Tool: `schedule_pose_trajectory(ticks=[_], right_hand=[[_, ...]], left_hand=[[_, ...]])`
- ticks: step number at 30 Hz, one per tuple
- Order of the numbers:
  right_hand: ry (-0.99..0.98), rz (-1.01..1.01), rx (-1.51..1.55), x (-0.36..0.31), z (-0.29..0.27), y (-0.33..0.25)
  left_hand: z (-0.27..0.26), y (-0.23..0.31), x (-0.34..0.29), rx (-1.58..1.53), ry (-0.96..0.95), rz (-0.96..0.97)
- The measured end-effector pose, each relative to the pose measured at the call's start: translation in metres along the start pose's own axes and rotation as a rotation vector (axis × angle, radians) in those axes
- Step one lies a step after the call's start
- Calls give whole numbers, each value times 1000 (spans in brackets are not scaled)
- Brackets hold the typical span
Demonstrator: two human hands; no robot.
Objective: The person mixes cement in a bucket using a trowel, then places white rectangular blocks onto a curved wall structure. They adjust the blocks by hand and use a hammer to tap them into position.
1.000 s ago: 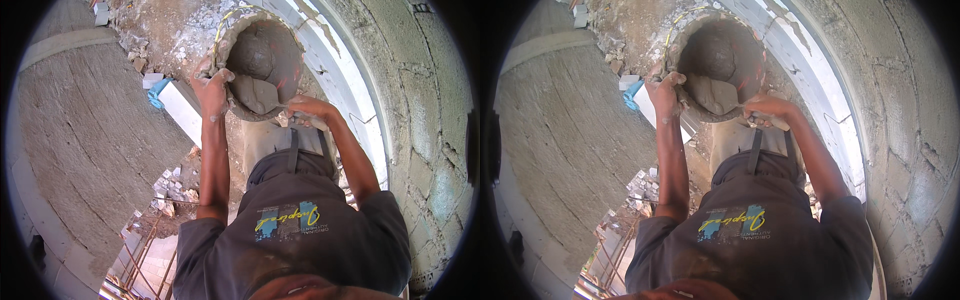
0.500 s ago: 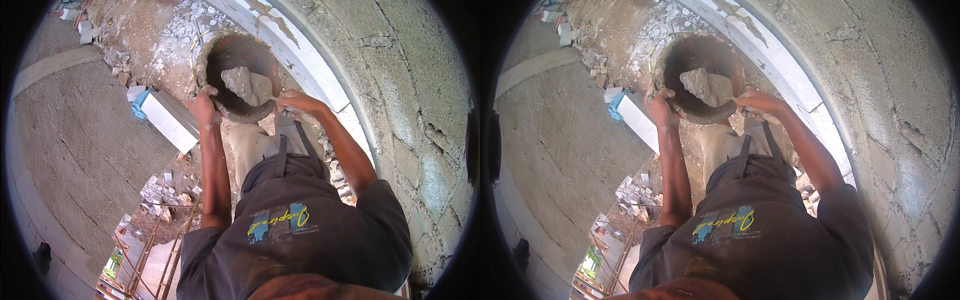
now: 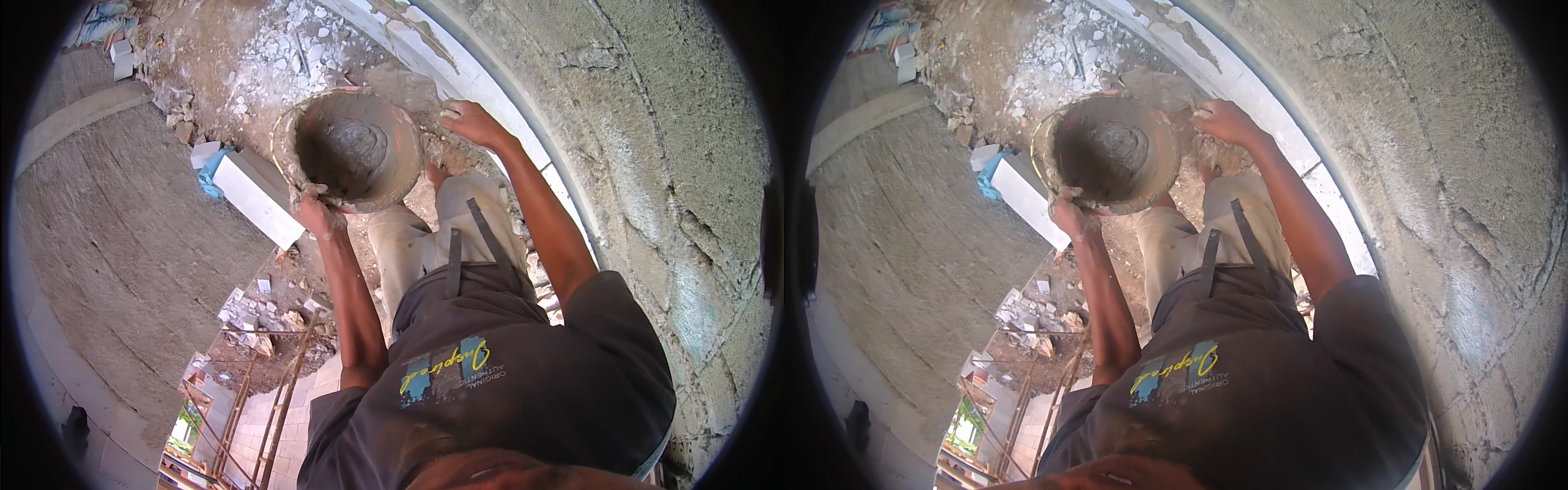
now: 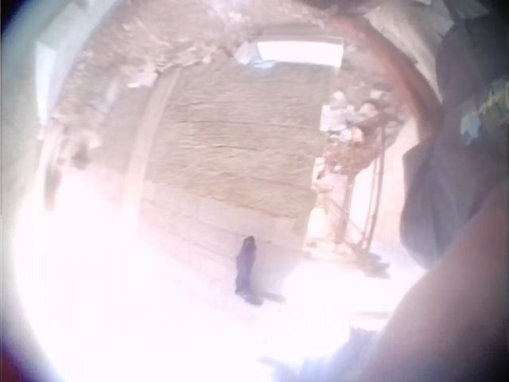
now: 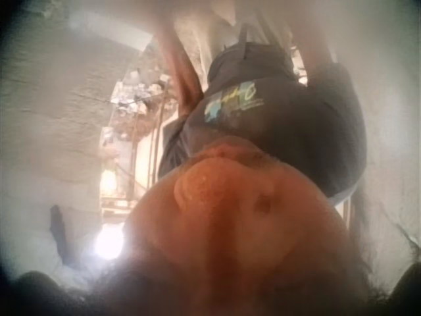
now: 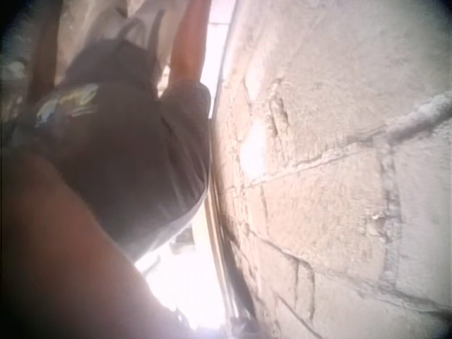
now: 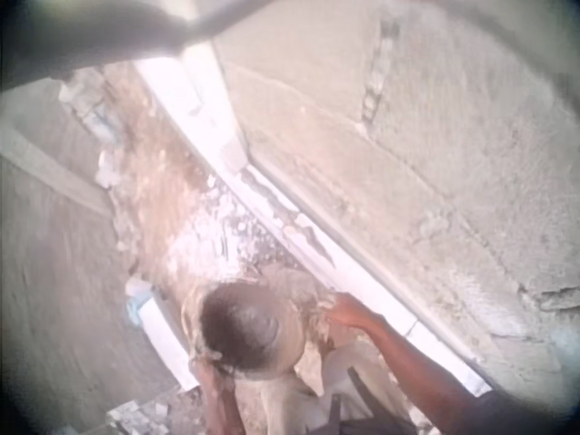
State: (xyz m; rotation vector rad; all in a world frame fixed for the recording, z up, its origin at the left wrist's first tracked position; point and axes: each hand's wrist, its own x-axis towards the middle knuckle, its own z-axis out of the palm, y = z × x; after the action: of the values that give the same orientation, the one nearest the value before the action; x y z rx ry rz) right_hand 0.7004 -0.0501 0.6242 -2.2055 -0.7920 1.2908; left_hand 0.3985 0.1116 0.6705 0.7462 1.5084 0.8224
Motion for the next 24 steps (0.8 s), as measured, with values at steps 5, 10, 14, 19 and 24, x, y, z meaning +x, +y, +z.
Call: schedule_pose_trajectory(ticks=[5,10,14,19,24], right_hand=[[-159,23,573,-27,-7,20],[403,-123,-32,-9,-3,25],[454,116,-229,4,12,45],[505,281,-278,-54,35,108],[449,365,-257,-78,42,146]], left_hand=[[-8,0,4,84,-31,14],[-26,-5,8,70,42,9],[-38,-2,7,-9,29,47],[-39,7,-3,7,12,9],[-32,10,-15,132,25,19]])
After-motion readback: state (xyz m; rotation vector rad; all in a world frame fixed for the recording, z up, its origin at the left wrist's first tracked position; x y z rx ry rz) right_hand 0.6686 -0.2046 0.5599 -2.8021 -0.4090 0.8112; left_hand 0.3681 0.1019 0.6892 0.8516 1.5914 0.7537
